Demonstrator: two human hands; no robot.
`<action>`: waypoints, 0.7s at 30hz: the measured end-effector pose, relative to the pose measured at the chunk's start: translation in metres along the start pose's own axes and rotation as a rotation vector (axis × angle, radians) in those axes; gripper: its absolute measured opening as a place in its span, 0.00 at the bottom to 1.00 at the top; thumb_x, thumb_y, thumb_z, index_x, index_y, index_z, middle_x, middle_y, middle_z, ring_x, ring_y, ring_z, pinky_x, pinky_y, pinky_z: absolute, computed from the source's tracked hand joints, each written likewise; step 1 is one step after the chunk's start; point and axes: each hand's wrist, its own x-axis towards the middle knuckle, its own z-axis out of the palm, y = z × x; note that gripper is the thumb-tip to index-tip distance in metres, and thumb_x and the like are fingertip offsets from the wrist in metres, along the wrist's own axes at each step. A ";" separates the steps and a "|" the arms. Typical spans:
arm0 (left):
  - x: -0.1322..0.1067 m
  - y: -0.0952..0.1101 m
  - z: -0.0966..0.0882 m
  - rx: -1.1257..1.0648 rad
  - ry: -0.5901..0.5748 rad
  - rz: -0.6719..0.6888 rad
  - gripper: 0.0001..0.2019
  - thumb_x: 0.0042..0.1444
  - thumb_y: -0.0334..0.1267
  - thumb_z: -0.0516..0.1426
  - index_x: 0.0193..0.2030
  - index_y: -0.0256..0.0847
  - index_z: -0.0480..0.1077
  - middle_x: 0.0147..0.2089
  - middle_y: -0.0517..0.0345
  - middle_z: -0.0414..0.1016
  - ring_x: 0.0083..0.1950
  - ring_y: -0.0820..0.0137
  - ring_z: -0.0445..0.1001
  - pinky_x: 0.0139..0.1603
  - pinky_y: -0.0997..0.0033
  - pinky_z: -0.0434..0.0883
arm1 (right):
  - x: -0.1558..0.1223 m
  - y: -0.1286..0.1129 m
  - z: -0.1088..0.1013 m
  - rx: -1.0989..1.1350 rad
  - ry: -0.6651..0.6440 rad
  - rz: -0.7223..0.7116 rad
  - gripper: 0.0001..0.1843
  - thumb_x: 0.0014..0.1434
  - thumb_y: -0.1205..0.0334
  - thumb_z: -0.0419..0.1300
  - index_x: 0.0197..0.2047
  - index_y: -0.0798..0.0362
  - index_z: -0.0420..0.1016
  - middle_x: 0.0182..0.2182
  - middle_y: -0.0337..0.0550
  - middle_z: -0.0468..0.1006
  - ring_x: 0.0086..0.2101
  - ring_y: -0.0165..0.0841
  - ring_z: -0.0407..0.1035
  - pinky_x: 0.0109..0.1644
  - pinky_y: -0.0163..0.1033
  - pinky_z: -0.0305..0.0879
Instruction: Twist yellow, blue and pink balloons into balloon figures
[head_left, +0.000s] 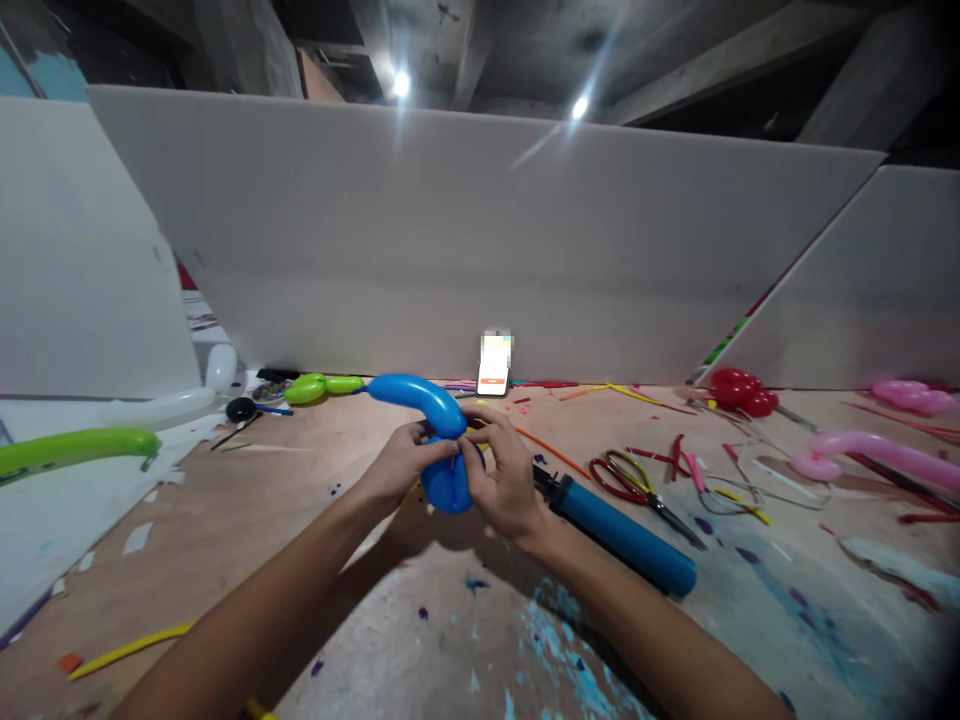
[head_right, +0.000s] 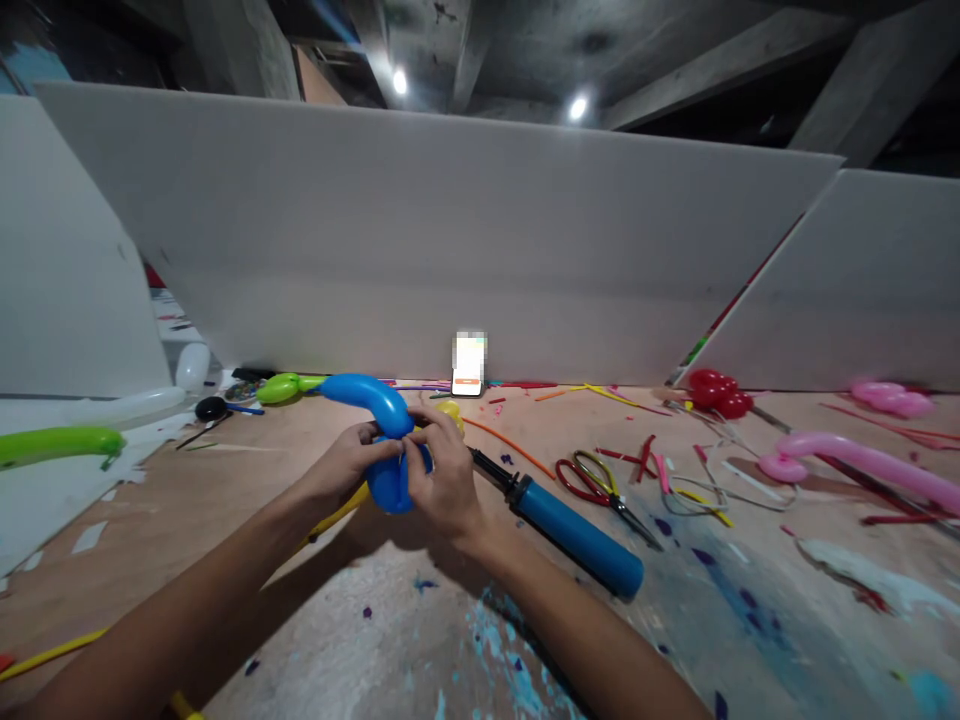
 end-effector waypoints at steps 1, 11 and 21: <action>-0.001 -0.001 0.001 -0.053 -0.012 -0.009 0.17 0.43 0.38 0.66 0.41 0.33 0.73 0.40 0.51 0.78 0.41 0.65 0.74 0.43 0.67 0.69 | 0.000 0.000 0.000 0.018 0.008 0.008 0.06 0.59 0.72 0.55 0.35 0.52 0.68 0.48 0.50 0.74 0.51 0.38 0.68 0.54 0.48 0.65; 0.000 0.001 -0.004 -0.104 -0.021 0.129 0.12 0.45 0.37 0.66 0.37 0.36 0.76 0.39 0.52 0.79 0.44 0.62 0.74 0.48 0.65 0.70 | 0.012 0.008 -0.009 0.237 -0.198 0.356 0.04 0.60 0.64 0.57 0.35 0.53 0.73 0.33 0.43 0.76 0.36 0.33 0.70 0.42 0.40 0.67; 0.002 -0.016 -0.017 -0.023 -0.108 0.104 0.15 0.50 0.42 0.64 0.45 0.41 0.75 0.42 0.53 0.79 0.48 0.59 0.73 0.49 0.61 0.71 | 0.019 0.011 -0.017 0.337 -0.326 0.454 0.06 0.59 0.61 0.58 0.35 0.53 0.74 0.30 0.40 0.75 0.30 0.29 0.69 0.34 0.34 0.65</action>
